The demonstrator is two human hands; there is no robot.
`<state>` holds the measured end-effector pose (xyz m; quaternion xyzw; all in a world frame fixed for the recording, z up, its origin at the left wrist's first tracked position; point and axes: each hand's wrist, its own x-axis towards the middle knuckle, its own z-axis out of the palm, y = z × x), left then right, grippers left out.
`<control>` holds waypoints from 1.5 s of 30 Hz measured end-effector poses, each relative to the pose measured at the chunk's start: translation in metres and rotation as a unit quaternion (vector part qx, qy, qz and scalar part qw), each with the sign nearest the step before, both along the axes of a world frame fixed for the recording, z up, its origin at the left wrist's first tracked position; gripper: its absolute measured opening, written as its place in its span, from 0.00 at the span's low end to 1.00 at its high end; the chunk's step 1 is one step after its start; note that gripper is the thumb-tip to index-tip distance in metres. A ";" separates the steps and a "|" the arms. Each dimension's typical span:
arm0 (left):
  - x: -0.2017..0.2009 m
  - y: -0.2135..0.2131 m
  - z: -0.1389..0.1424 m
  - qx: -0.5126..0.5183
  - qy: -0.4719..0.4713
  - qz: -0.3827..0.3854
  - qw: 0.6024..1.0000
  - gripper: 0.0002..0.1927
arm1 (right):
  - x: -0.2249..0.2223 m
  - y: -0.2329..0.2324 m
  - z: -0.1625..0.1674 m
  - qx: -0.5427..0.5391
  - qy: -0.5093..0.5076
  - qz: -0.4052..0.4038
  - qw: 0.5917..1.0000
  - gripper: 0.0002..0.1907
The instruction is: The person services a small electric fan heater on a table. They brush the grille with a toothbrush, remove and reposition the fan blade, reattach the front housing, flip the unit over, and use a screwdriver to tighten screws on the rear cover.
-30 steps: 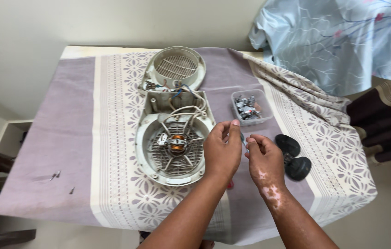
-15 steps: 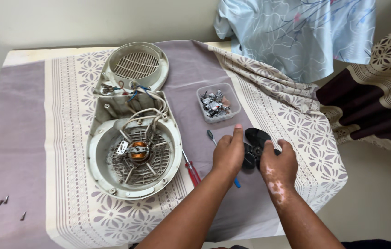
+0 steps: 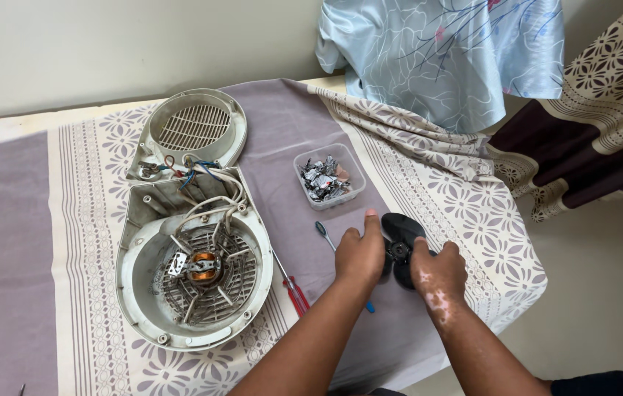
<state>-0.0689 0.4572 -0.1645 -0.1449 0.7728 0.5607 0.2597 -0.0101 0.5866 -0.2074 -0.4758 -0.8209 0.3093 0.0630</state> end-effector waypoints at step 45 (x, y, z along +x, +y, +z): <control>0.001 -0.157 0.068 0.122 0.108 0.165 0.973 0.37 | -0.037 -0.149 0.075 -0.117 0.265 0.066 0.955 0.21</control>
